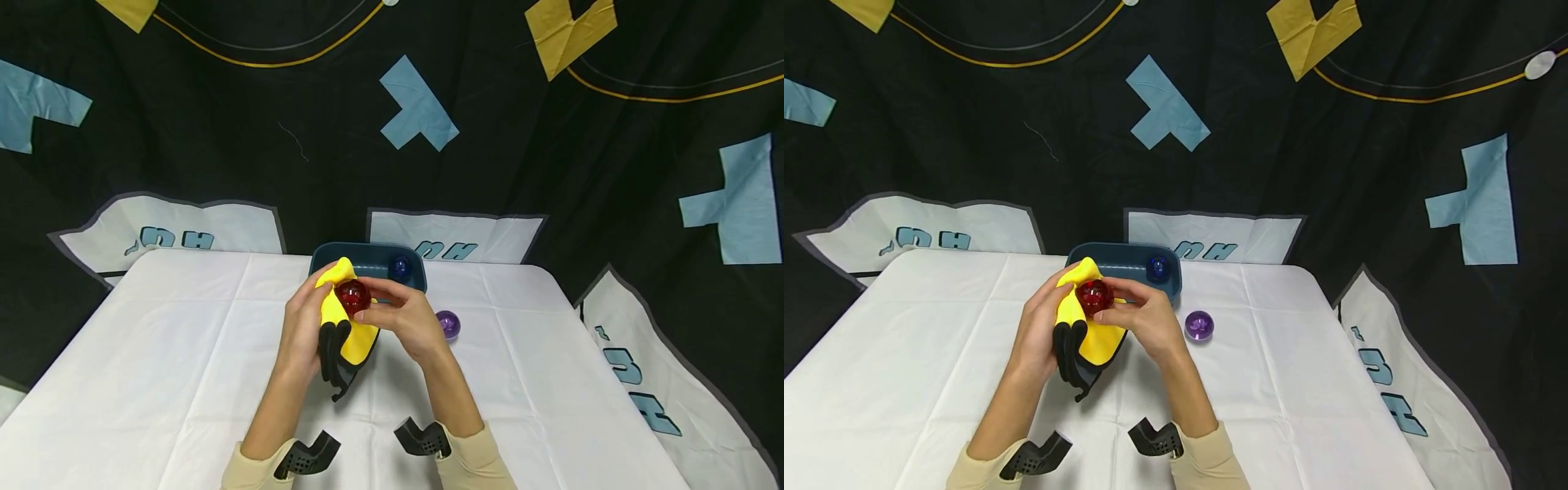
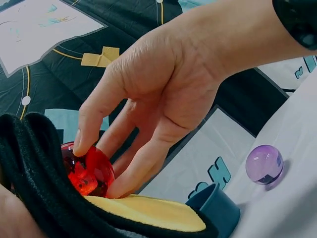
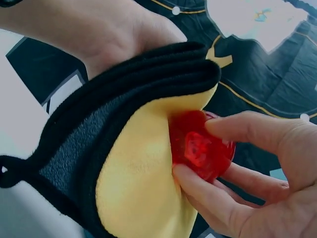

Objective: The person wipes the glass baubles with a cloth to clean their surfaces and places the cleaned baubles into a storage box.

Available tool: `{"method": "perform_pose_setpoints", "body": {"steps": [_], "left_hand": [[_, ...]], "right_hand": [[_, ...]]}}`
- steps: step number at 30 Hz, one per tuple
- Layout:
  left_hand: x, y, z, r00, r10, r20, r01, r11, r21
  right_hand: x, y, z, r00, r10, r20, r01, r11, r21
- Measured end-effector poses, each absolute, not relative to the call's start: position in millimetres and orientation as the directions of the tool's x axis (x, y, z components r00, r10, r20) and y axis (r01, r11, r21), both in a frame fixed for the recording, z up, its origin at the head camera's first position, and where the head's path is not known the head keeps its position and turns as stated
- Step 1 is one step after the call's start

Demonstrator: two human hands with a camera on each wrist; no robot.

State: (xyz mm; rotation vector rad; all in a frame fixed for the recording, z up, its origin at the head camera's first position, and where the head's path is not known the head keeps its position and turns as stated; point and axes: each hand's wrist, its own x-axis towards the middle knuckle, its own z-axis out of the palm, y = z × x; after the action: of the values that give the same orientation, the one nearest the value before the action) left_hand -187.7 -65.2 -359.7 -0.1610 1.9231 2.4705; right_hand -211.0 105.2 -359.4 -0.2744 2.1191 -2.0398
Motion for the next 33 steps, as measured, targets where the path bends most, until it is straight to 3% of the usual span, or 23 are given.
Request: {"method": "perform_pose_setpoints", "body": {"steps": [6, 11, 18, 26, 33], "left_hand": [[-186, -65, -358, -0.995, -0.069, -0.069, -0.052, -0.215, 0.975], [-185, -66, -356, -0.995, -0.069, -0.069, -0.052, -0.224, 0.973], [-185, -69, -354, -0.996, -0.051, -0.069, -0.052, -0.277, 0.960], [-188, -70, -356, -0.991, -0.072, -0.110, -0.086, -0.276, 0.957], [-187, -66, -357, -0.994, -0.068, -0.091, -0.071, -0.255, 0.964]], "right_hand": [[-214, 106, -362, -0.957, -0.278, -0.079, 0.099, -0.060, -0.993], [-217, 106, -364, -0.957, -0.274, -0.100, 0.119, -0.054, -0.991], [-214, 103, -361, -0.972, -0.234, -0.009, 0.026, -0.067, -0.997], [-204, 98, -351, -0.971, -0.224, 0.081, -0.106, 0.100, -0.989], [-205, 103, -354, -0.977, -0.207, 0.049, -0.076, 0.125, -0.989]]}}
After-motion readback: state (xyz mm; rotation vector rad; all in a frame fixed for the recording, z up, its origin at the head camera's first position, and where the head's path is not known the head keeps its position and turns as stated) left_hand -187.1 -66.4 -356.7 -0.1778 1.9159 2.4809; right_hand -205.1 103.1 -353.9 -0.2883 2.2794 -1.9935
